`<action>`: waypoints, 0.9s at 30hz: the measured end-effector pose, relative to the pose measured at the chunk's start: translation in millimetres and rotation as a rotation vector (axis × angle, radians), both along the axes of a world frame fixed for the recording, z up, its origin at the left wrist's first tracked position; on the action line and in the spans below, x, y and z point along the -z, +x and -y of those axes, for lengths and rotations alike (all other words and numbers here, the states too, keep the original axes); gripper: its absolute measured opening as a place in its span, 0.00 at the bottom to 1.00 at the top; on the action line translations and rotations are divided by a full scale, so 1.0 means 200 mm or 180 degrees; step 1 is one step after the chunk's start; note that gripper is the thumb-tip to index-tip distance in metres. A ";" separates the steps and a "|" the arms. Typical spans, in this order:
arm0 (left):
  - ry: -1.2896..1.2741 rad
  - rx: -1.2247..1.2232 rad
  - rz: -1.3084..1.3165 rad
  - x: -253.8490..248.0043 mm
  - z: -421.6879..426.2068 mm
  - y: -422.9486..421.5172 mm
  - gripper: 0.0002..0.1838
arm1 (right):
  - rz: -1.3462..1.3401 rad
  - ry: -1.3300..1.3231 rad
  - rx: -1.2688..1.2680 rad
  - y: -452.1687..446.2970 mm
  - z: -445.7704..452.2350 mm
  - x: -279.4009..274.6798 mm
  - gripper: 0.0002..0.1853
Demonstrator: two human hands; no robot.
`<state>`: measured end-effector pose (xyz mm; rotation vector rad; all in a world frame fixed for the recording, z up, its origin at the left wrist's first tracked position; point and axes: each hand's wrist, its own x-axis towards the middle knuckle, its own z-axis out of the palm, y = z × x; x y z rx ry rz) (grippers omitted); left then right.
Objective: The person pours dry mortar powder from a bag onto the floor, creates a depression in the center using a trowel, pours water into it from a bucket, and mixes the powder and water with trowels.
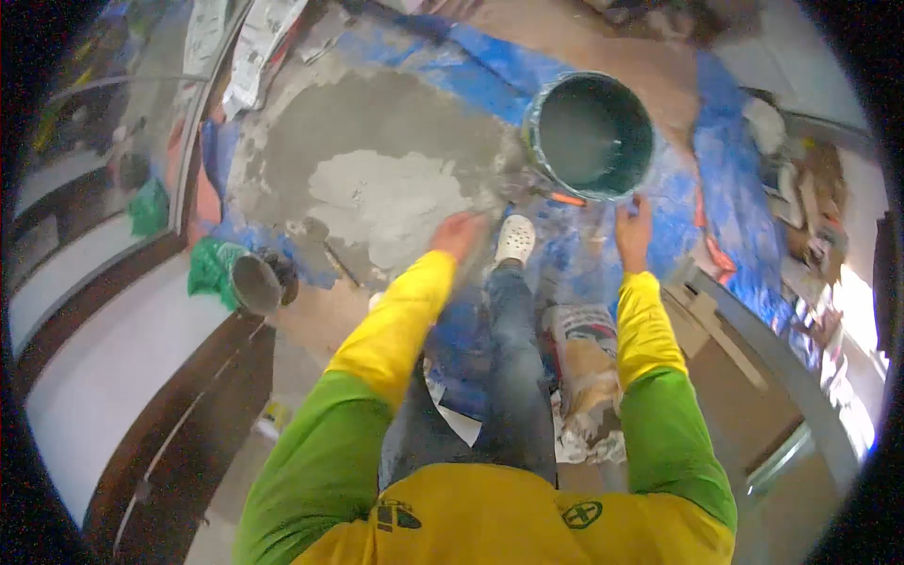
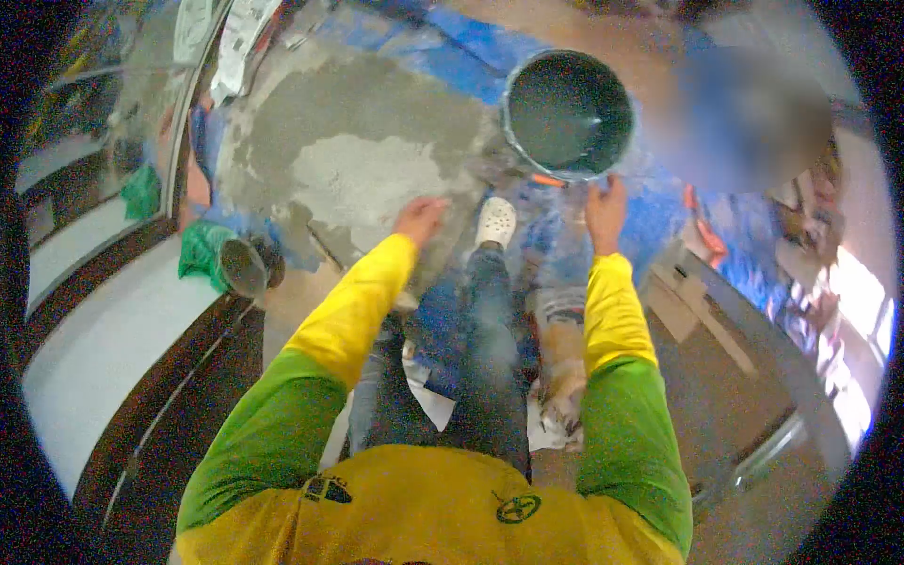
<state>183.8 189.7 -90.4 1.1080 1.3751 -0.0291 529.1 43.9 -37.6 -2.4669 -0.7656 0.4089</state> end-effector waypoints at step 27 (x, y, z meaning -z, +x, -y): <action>0.0022 -0.1652 0.0284 0.90 0.00 1.93 0.34 | -0.2027 -0.0733 -0.0160 0.30 -0.69 0.93 0.22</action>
